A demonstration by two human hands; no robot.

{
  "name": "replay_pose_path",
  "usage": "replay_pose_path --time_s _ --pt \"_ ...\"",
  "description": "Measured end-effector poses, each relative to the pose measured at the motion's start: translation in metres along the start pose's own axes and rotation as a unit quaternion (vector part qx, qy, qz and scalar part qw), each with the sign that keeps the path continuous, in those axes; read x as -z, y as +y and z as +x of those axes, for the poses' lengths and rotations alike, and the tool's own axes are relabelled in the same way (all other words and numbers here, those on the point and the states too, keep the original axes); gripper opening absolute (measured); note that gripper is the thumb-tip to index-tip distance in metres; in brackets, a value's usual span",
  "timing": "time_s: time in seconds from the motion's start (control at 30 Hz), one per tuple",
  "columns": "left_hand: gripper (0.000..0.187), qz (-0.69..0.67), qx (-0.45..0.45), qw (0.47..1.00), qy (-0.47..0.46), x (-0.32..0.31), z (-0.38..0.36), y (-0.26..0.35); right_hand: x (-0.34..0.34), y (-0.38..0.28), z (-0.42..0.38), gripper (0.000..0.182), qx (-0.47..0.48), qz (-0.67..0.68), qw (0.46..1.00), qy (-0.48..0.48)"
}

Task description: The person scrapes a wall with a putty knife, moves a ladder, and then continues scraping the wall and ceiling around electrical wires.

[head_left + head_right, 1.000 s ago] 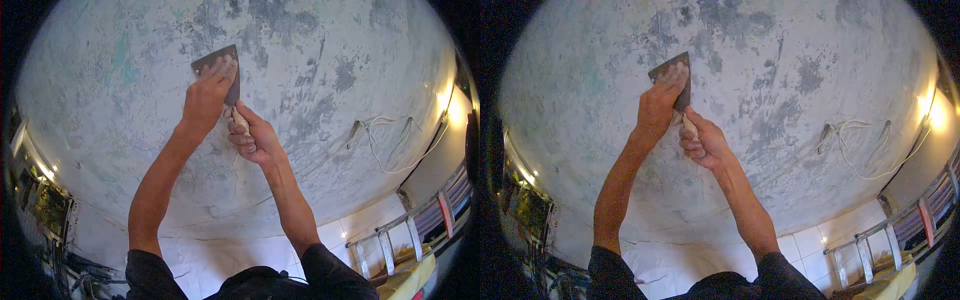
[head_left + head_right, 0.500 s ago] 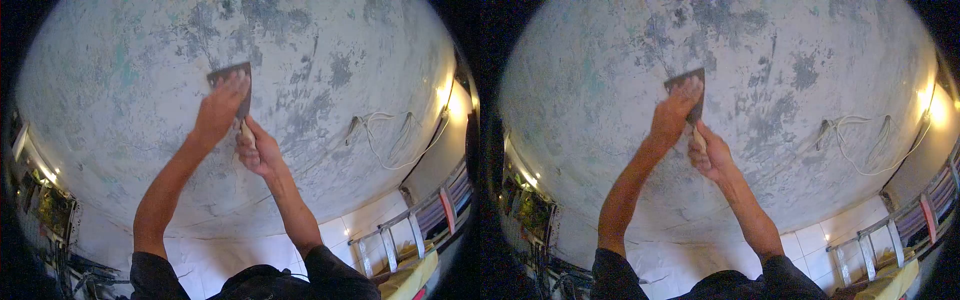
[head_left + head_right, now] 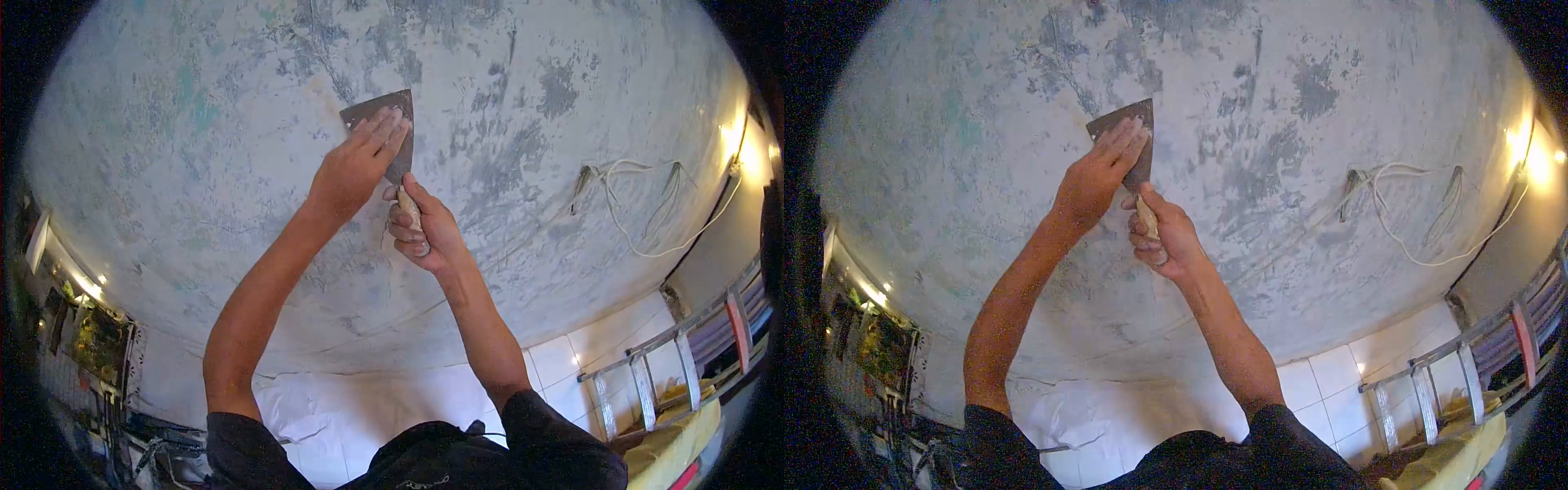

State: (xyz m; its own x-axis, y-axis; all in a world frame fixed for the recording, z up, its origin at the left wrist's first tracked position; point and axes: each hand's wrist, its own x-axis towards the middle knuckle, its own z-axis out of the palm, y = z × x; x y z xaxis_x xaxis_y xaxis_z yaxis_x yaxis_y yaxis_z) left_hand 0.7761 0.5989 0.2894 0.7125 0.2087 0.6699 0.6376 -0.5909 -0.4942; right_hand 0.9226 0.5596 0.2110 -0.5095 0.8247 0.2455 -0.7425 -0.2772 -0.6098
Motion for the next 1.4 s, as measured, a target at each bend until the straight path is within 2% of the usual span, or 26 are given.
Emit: replay_pose_path --time_s 0.1,0.2,0.27,0.37,0.4,0.5,0.57,0.67,0.77,0.9,0.97,1.0,1.07,1.13,1.2,1.23,1.27,1.33,1.4 --pt "0.059 -0.014 0.016 1.000 0.013 -0.001 -0.011 0.005 -0.002 -0.001 -0.004 0.035 -0.002 0.022 1.000 -0.003" --pt "0.059 -0.019 0.024 1.000 0.006 -0.002 -0.015 0.009 -0.008 0.000 -0.012 0.035 0.013 0.033 0.999 0.033" --pt "0.051 -0.022 -0.004 1.000 0.018 -0.009 -0.018 0.016 0.001 0.013 -0.024 0.035 0.028 -0.054 0.997 0.053" --pt "0.048 0.041 -0.019 0.999 0.020 -0.037 -0.033 0.037 0.050 0.036 -0.027 0.037 0.027 -0.046 0.995 0.082" --pt "0.048 0.040 -0.026 0.999 0.022 -0.045 -0.036 0.042 0.054 0.038 -0.030 0.037 0.034 -0.045 0.995 0.082" --pt "0.044 0.046 -0.037 0.998 0.012 -0.056 -0.032 0.050 0.051 0.035 -0.036 0.040 0.023 -0.118 0.979 0.162" --pt "0.045 0.112 -0.050 0.992 0.031 -0.052 -0.013 0.039 0.041 0.013 -0.024 0.040 0.047 -0.124 0.981 0.144" --pt "0.047 0.068 -0.014 0.996 0.062 -0.028 0.037 0.017 0.017 -0.024 0.001 0.040 0.117 -0.137 0.981 0.076" --pt "0.050 0.070 -0.013 0.995 0.067 -0.016 0.055 0.010 -0.020 -0.051 -0.011 0.040 0.072 -0.149 0.979 0.116" --pt "0.052 0.070 -0.013 0.997 0.015 -0.044 0.012 0.040 0.028 -0.008 -0.033 0.040 0.065 -0.139 0.982 0.112" --pt "0.054 0.080 -0.017 0.997 -0.008 -0.069 -0.019 0.056 0.055 0.022 -0.047 0.040 0.017 -0.117 0.977 0.177" --pt "0.055 0.058 -0.028 0.998 0.008 -0.072 -0.025 0.063 0.058 0.024 -0.048 0.040 0.021 -0.113 0.977 0.179" --pt "0.055 0.022 -0.055 0.998 0.027 -0.082 -0.023 0.063 0.065 0.024 -0.052 0.040 0.008 -0.138 0.973 0.186" --pt "0.053 0.042 -0.053 0.998 0.004 -0.065 0.000 0.051 0.057 0.006 -0.042 0.042 0.051 -0.136 0.977 0.157" --pt "0.050 0.101 0.012 0.994 -0.032 -0.051 0.026 0.039 0.034 -0.023 -0.032 0.044 0.081 -0.146 0.977 0.132" --pt "0.048 0.072 -0.056 0.994 0.058 -0.041 0.046 0.034 0.031 -0.034 -0.027 0.046 0.094 -0.143 0.979 0.108" --pt "0.052 0.017 -0.010 1.000 0.021 -0.042 0.051 0.030 0.033 -0.036 -0.021 0.047 0.099 -0.154 0.977 0.113" --pt "0.056 0.034 -0.047 0.997 0.051 -0.040 0.053 0.036 0.041 -0.033 -0.021 0.049 0.102 -0.157 0.972 0.139" --pt "0.059 0.017 -0.039 0.999 0.022 -0.056 0.031 0.053 0.057 -0.011 -0.033 0.051 0.104 -0.155 0.969 0.160"
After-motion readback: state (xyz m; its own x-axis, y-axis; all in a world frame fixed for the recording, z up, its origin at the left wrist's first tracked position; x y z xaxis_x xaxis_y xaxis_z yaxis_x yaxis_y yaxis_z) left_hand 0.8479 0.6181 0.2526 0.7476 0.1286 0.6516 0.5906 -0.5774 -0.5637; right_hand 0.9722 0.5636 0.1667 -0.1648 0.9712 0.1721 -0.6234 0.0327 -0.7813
